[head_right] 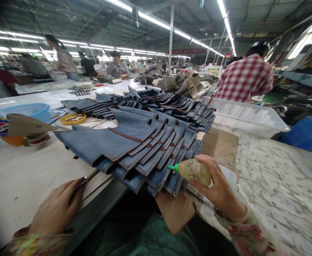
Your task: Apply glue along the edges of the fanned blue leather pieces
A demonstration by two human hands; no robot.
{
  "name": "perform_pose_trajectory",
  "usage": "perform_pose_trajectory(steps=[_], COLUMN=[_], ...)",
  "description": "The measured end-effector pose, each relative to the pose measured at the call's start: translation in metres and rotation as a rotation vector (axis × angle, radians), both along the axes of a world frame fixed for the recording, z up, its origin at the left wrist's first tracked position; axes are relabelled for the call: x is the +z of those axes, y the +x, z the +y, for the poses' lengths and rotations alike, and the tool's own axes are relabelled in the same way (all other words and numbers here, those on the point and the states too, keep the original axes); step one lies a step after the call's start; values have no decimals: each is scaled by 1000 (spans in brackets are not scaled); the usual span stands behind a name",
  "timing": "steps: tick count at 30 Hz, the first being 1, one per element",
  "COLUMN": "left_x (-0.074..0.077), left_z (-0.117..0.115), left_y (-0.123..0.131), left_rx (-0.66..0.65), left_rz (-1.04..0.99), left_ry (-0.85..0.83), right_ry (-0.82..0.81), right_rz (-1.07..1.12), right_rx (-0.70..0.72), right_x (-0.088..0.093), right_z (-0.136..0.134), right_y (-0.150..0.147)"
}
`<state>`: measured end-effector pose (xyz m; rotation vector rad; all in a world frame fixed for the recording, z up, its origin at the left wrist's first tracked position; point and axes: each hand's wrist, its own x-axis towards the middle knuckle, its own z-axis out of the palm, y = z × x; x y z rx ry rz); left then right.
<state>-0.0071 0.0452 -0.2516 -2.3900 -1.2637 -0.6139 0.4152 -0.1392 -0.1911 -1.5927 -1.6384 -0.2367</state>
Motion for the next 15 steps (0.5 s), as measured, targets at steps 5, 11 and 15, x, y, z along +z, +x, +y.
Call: perform_pose_trajectory(steps=[5, 11, 15], left_x=[1, 3, 2], left_z=[0, -1, -1], left_y=[-1, -1, 1], left_rx=[-28, -32, -29], left_rz=[16, 11, -5], left_ry=[24, 32, 26], right_ry=[-3, 55, 35], right_rz=[-74, -183, -178], right_rx=[33, -9, -34], right_x=[5, 7, 7], right_z=[3, 18, 21], right_y=[2, 18, 21])
